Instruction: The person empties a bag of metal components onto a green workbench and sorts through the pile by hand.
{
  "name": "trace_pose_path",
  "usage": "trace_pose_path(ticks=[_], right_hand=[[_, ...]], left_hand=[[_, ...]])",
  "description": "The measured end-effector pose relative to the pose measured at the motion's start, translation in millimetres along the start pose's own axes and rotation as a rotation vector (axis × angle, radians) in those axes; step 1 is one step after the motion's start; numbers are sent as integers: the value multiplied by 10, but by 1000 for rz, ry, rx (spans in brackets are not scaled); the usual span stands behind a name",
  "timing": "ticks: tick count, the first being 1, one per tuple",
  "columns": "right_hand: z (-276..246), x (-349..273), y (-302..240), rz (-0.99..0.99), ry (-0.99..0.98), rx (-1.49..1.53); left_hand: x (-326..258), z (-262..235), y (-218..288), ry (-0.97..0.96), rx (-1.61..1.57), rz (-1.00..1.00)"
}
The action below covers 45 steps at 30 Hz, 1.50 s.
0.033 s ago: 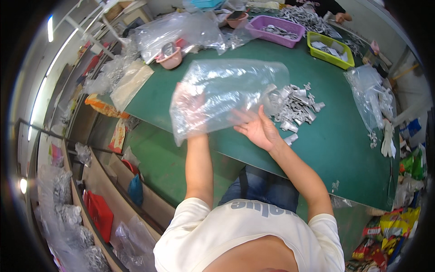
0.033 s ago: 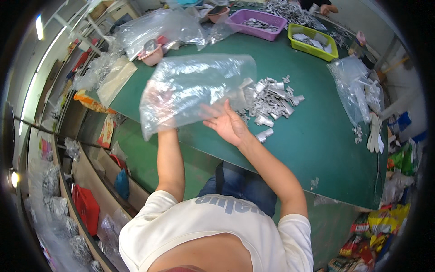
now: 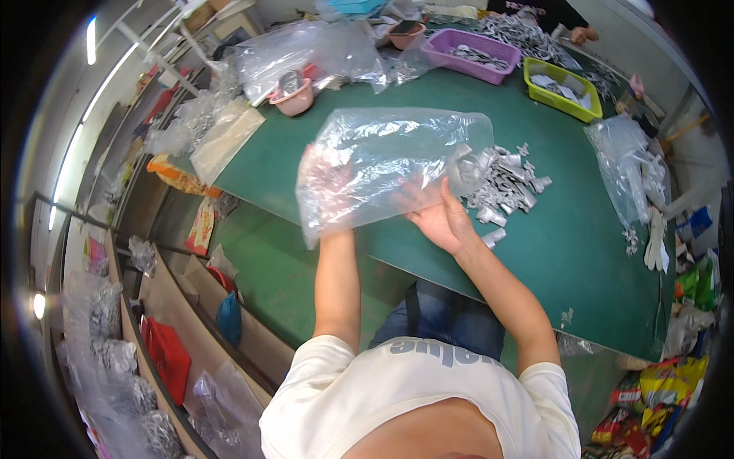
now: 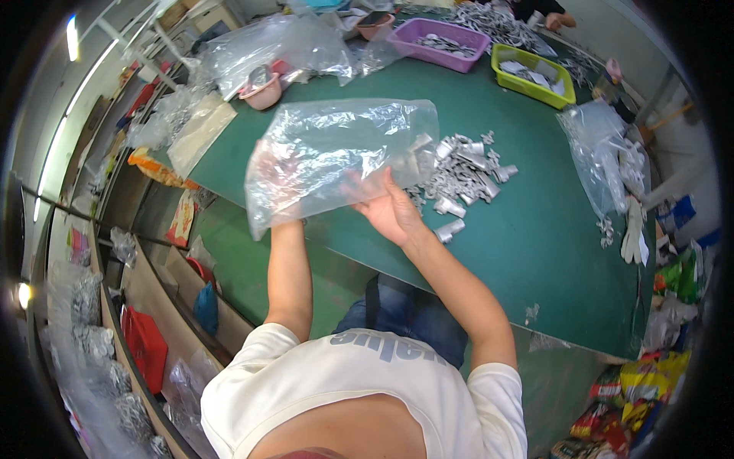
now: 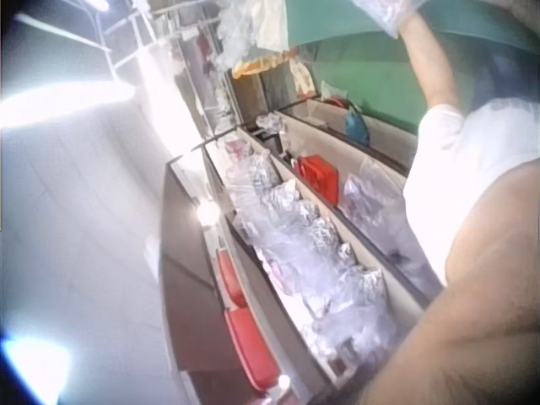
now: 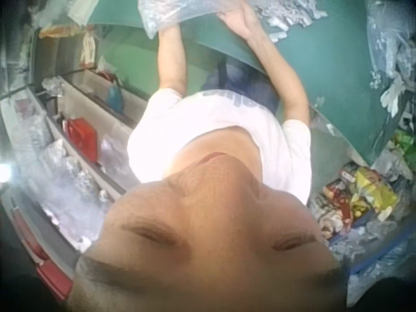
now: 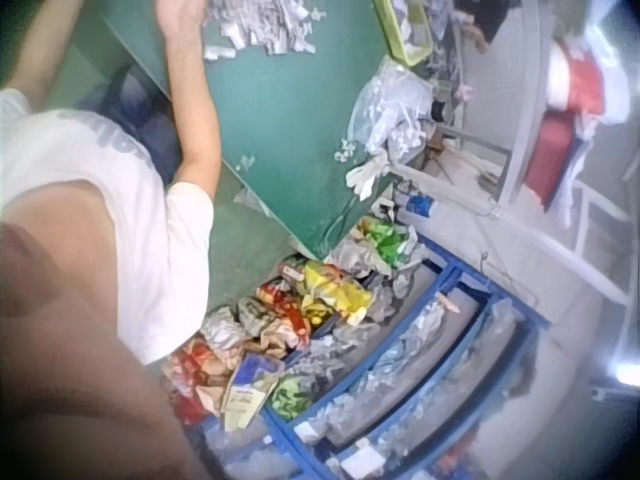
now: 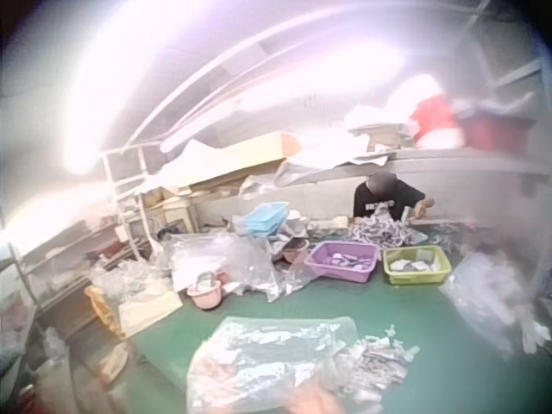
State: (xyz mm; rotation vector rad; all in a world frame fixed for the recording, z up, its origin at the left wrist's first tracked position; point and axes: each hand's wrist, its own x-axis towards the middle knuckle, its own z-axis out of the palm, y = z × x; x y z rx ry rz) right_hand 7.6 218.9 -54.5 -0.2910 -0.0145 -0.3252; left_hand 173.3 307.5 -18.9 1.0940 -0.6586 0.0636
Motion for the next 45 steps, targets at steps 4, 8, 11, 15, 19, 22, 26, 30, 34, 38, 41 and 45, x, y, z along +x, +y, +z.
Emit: trace_pose_path(ticks=[4, 8, 11, 15, 19, 22, 26, 30, 34, 38, 41, 45], right_hand=[[36, 87, -69, -157, 39, -170], [-34, 194, -170, -192, 64, -518], [92, 353, -169, -216, 142, -714], [147, 739, -106, -216, 32, -904], [130, 973, -14, -186, -5, -1042], [-24, 863, 52, -120, -3, -1243], [-69, 393, 13, -147, 71, -1905], [-295, -11, -333, -482, 307, -2471], [-337, -324, -809, -513, 763, -2666], [-623, -261, -1078, -526, 831, -2619], [-611, -218, -968, -432, 720, -2661], [-598, -534, -853, -415, 710, -2645]], left_hand=[[245, -701, -114, -206, -767, -741], [328, -1116, -280, -329, -266, -589], [302, -1209, -196, -459, -205, -792], [407, -1360, -197, -395, -258, -690], [971, -1807, -565, -154, -323, -382], [1530, -2216, -828, -55, -389, -305], [2214, -2868, -1315, 83, -314, -360], [2883, -3586, -1490, 468, 982, 140], [2481, -2551, -1647, 838, 877, 15], [1742, -1366, -1428, 251, 656, 243], [791, -304, -1010, -507, 521, 119], [-327, 597, -960, -1222, 493, 206]])
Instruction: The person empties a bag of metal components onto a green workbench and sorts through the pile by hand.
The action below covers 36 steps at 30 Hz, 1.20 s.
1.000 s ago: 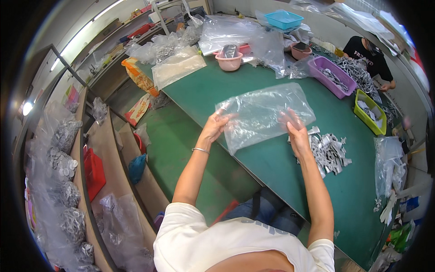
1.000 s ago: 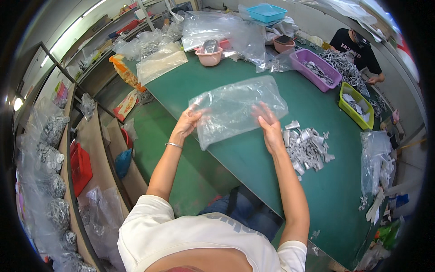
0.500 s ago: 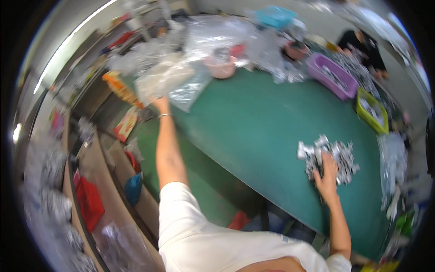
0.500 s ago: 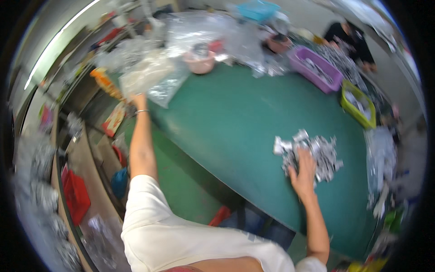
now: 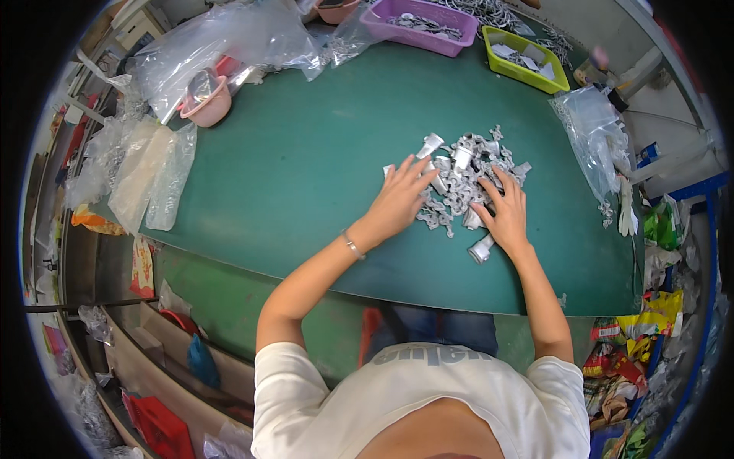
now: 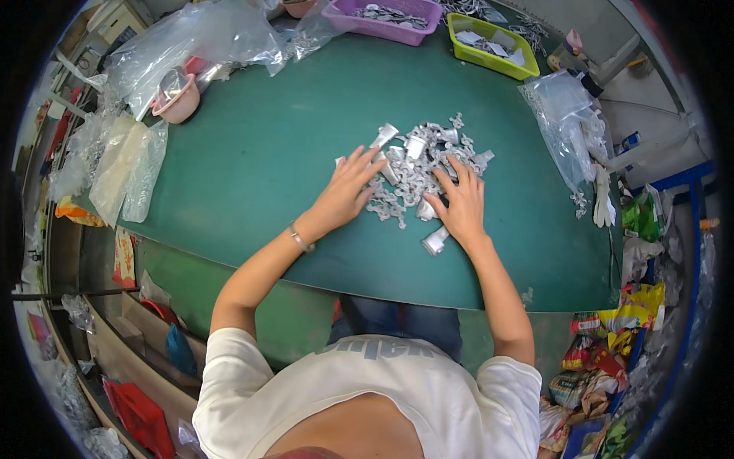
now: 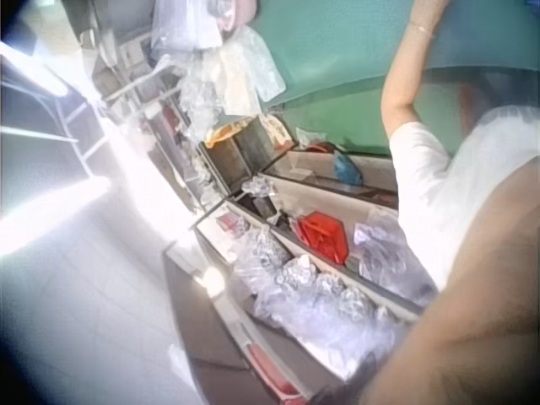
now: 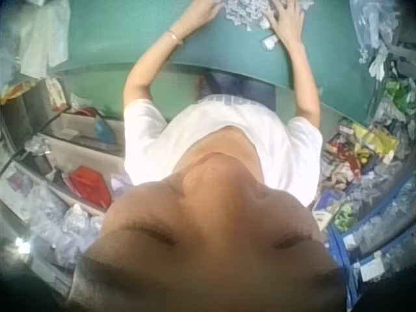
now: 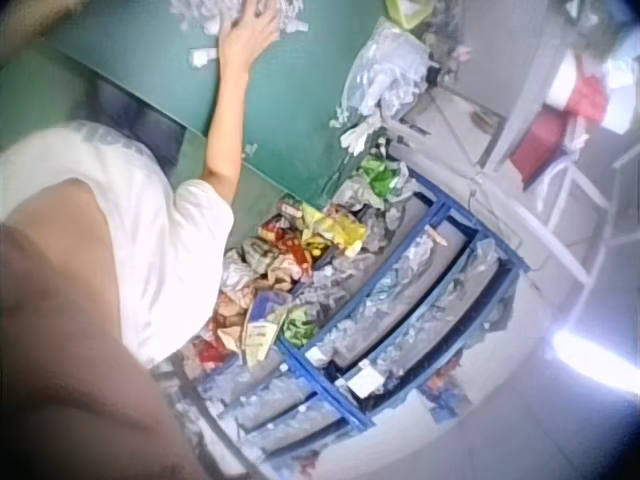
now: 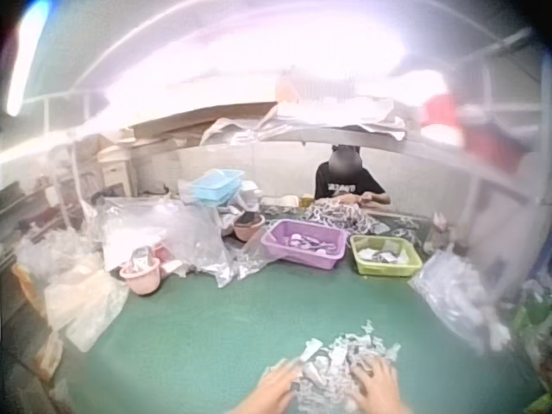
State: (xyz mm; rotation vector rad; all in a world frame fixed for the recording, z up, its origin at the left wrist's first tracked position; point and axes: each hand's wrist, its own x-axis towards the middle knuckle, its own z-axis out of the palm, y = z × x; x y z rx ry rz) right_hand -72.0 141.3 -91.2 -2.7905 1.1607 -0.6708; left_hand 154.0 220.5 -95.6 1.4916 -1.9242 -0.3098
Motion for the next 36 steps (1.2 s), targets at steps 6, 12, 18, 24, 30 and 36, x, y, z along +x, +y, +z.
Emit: trace_pose_path(ticks=[6, 12, 18, 24, 30, 36], right_hand=[[-214, -319, 186, 4, -63, -4], [-454, -488, 351, 61, -25, 181], [-260, 17, 337, 24, 6, 385], [201, 326, 52, -116, 47, 98], [132, 133, 130, -185, 13, 214], [-196, -86, 185, -287, -130, 271]], left_hand=[[195, 145, -7, -97, 197, 31], [17, -25, -17, 106, 150, -79], [-74, -55, -80, 245, 347, -263], [-28, 118, 331, 149, 317, -253], [-206, 362, 613, -15, 175, -158], [-424, 307, 609, -62, 34, -103]])
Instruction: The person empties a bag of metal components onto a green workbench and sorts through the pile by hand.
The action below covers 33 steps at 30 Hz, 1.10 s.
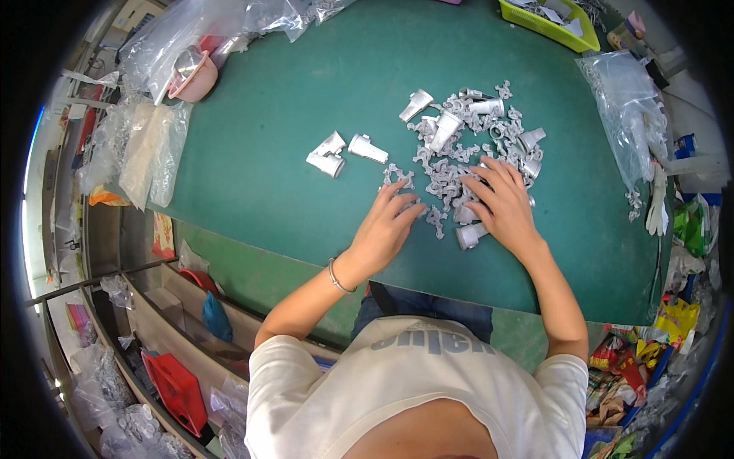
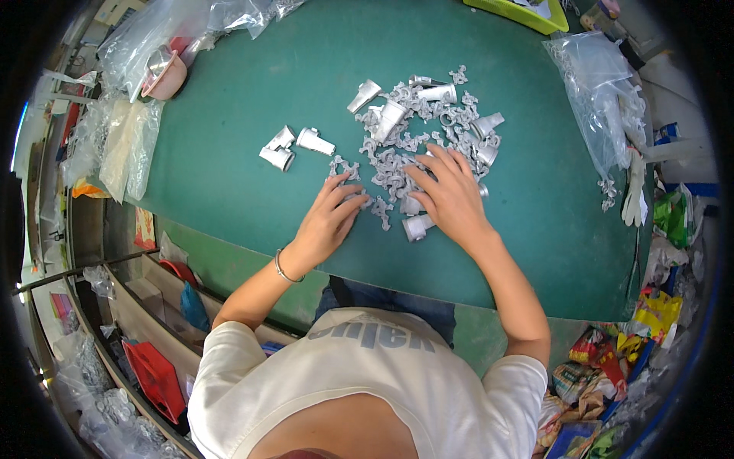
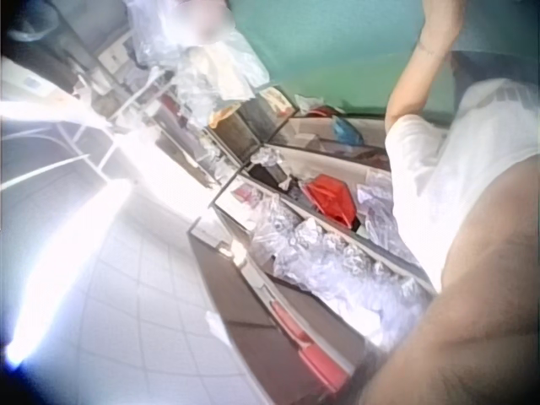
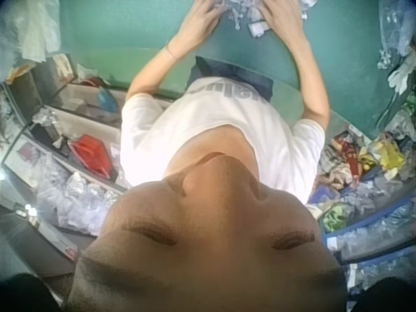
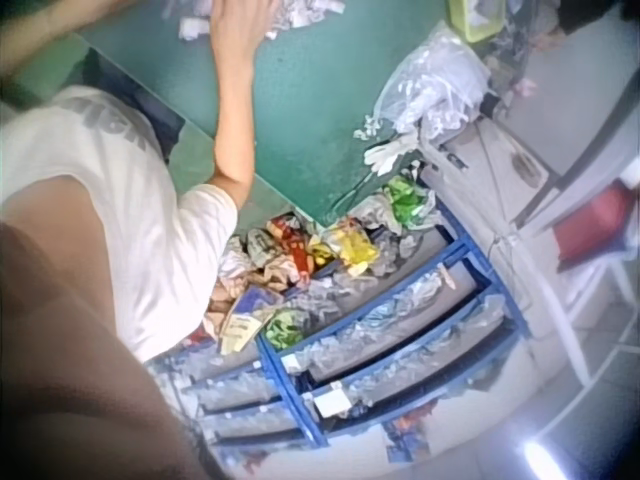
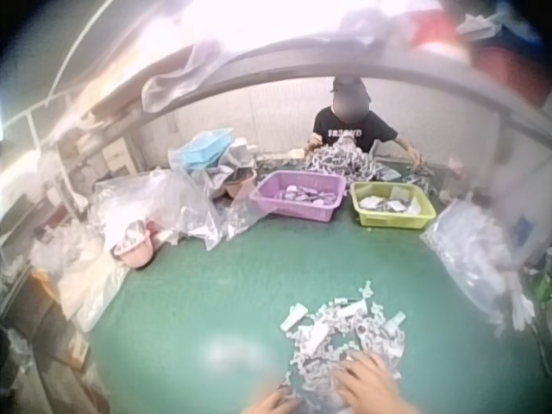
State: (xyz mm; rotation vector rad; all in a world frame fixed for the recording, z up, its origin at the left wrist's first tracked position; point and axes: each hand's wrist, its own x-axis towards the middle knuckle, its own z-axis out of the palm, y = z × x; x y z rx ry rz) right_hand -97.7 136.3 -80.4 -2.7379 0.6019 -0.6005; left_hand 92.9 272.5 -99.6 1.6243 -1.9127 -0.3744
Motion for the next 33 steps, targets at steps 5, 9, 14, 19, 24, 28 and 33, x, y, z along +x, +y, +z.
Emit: trace_pose_path(ticks=[5, 9, 14, 19, 24, 28, 33], right_hand=[[-177, -238, 44, 91, -47, -58], [-278, -380, 72, 174, -60, -93], [-292, -398, 54, 317, 58, 75], [-239, -314, -187, 637, 285, 1100], [-60, -267, -508, 720, 82, 1693], [30, -206, -699, 790, 105, 1797], [-19, -120, -941, 792, 280, 1720]], left_hand=[[-87, -66, -31, 264, -319, -222], [-94, -61, -96, 445, -877, -507], [-7, -195, -24, 454, -1976, -654], [0, -198, 195, 241, -2021, -586], [-10, -246, 403, 144, -1988, -532], [-49, -256, 514, 141, -1899, -490], [-78, -290, 587, 140, -1662, -502]])
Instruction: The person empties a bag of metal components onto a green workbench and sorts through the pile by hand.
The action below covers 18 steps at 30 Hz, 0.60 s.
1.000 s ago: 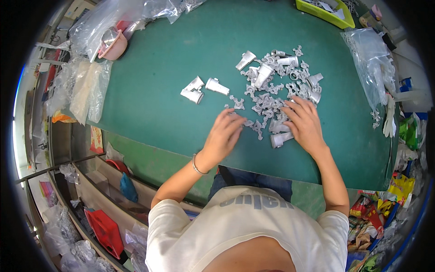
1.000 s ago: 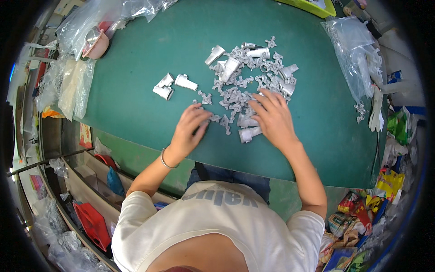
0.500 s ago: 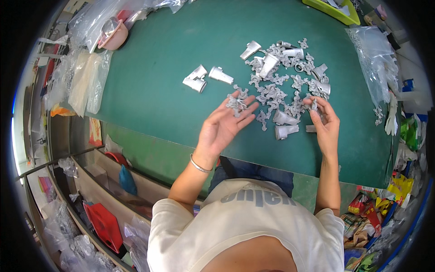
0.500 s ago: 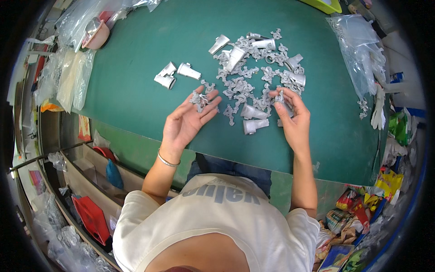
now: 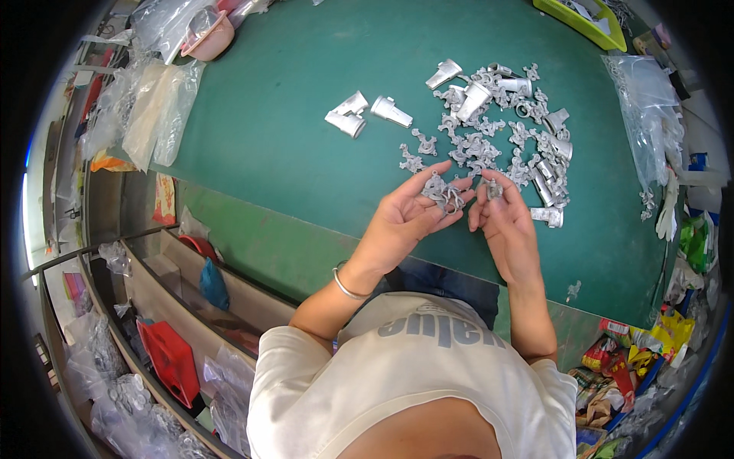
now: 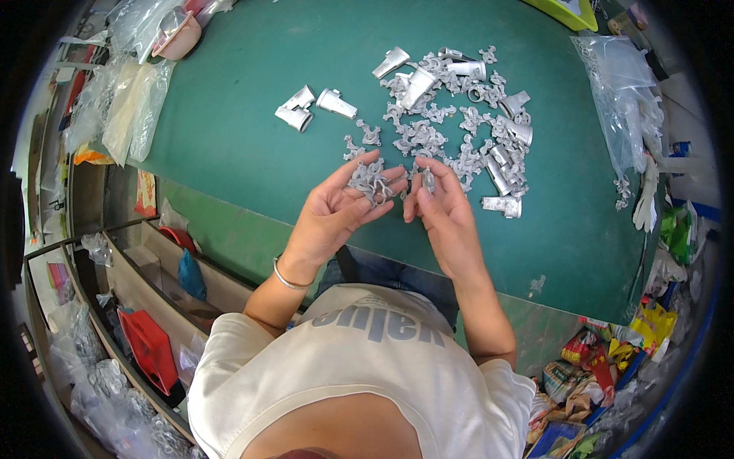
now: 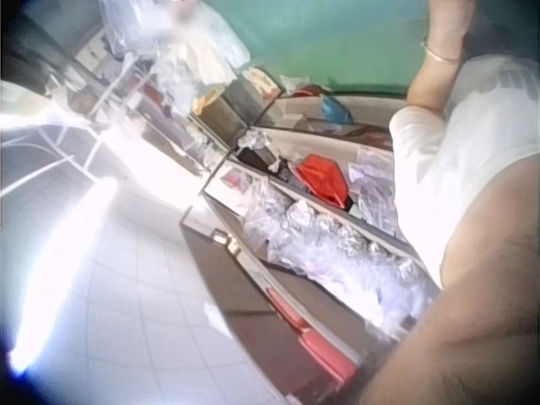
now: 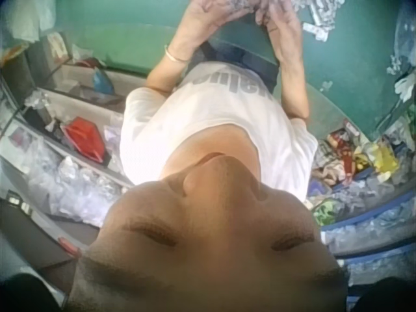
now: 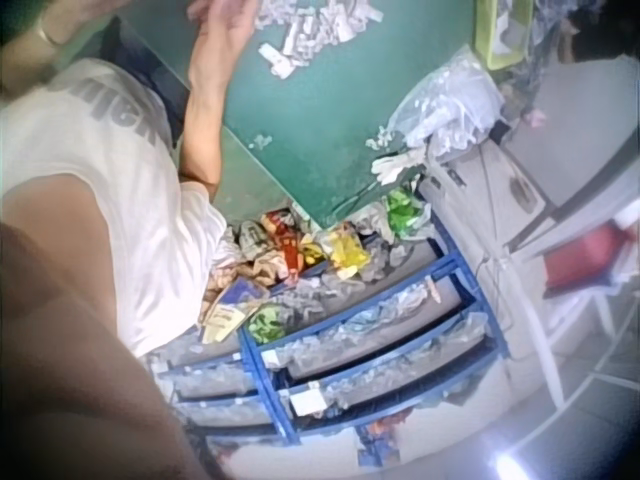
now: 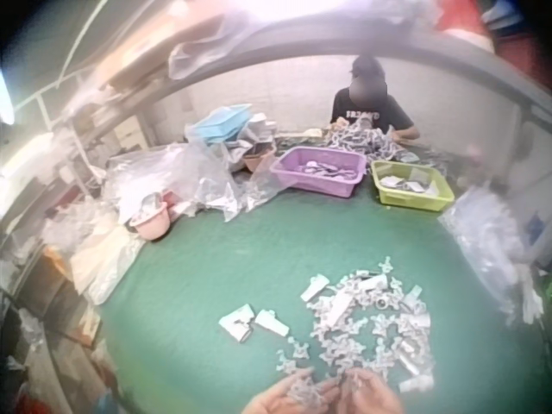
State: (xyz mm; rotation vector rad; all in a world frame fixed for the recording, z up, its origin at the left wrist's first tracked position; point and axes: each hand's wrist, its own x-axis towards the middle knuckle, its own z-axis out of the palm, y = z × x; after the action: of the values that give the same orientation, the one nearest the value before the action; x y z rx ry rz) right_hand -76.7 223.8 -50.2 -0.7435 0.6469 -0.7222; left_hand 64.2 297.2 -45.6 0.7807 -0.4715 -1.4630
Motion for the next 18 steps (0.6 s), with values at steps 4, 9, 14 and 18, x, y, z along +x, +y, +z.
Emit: trace_pose_path(ticks=[4, 9, 14, 18], right_hand=[[-69, -27, 24, -20, -121, -312], [39, -48, 65, -232, 19, -608], [64, -67, 62, -605, 34, -975], [65, -161, -57, -101, 27, -398]], left_hand=[[-29, 53, -24, 10, 74, 28], [-62, 102, -67, 32, 157, 92], [-103, 172, -113, 107, 265, 168], [-91, 190, -132, 179, 357, 216]])
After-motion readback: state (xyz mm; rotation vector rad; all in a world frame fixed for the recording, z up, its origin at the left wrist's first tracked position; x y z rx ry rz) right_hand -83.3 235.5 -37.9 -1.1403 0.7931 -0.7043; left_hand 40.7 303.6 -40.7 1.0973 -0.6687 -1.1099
